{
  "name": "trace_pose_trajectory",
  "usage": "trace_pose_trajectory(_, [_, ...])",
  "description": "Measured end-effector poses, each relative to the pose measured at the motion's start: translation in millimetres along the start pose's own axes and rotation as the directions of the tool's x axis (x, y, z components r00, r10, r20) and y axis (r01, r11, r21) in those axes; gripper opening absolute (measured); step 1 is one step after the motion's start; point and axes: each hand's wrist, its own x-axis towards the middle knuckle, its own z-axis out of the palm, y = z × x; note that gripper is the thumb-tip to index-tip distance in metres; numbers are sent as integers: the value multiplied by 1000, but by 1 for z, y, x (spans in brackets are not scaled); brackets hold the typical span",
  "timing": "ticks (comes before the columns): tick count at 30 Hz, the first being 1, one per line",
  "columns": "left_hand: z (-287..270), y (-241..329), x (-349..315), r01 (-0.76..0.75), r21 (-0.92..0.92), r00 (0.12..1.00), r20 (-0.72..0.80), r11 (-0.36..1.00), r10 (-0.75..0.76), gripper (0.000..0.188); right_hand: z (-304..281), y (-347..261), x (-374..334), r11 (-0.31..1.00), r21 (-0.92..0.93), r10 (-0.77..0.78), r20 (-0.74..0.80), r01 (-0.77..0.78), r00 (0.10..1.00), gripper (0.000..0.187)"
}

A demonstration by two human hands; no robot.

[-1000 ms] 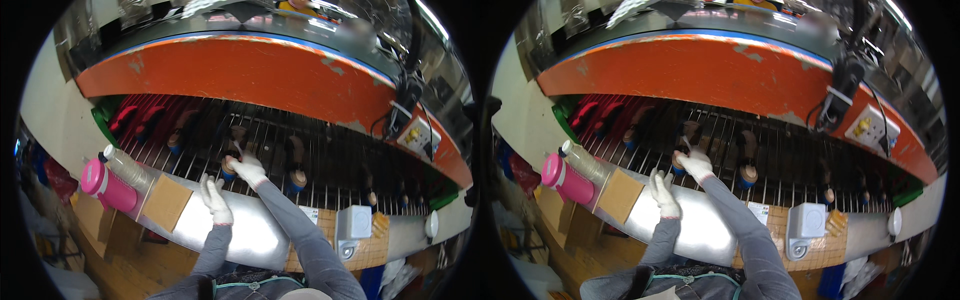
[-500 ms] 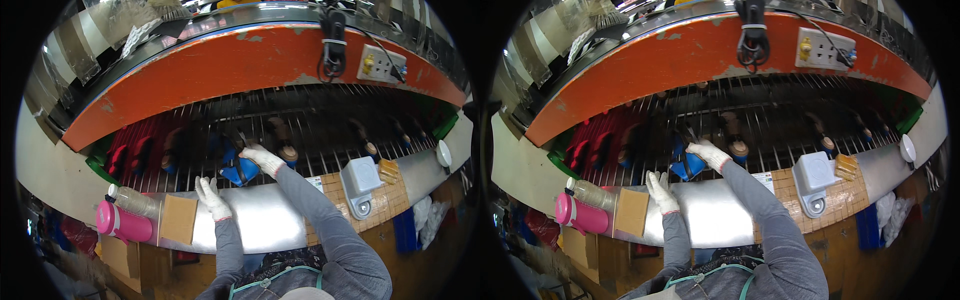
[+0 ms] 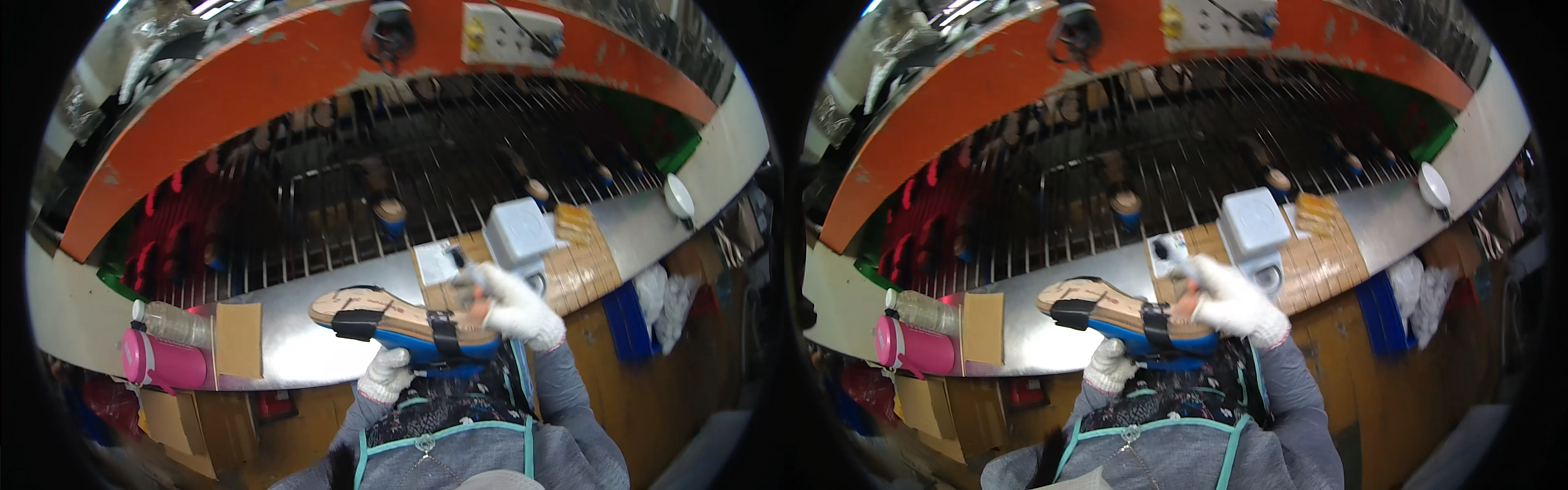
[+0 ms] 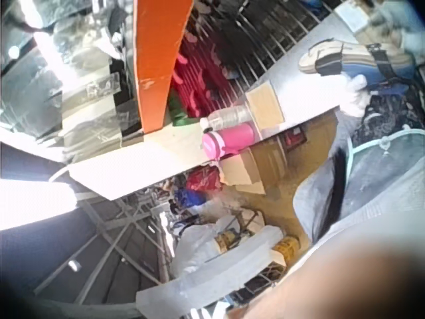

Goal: The person repeatedly applies glue to the sole of a blue slipper using a small brush. They dip the brush into a container of glue and spread it along the edges and surface of the slipper sole, then place the slipper on a metal rack. The process is repeated multiple times throughout the clip.

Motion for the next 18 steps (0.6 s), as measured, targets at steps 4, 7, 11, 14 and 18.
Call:
trace_pose_trajectory(4, [18, 10, -7, -179, 25, 973, 152, 984, 173, 94, -30, 44, -57, 948, -316, -191, -499, 27, 845, 19])
trace_pose_trajectory(7, [29, 29, 1, -608, 337, 793, 234, 719, 562, 70, -38, 75, -84, 849, -383, 38, -645, -365, 764, 17])
trace_pose_trajectory(11, [28, 64, 24, -741, 569, 617, 365, 357, 697, 55, -40, 109, -94, 704, -524, -15, -686, -479, 728, 9])
trace_pose_trajectory(14, [24, 74, 29, -644, 629, 679, 209, 435, 704, 76, -45, 123, -90, 622, -637, -123, -654, -456, 746, 9])
trace_pose_trajectory(18, [28, 65, 24, -733, 659, 505, 362, 168, 784, 89, -51, 127, -83, 543, -735, -214, -588, -406, 780, 11])
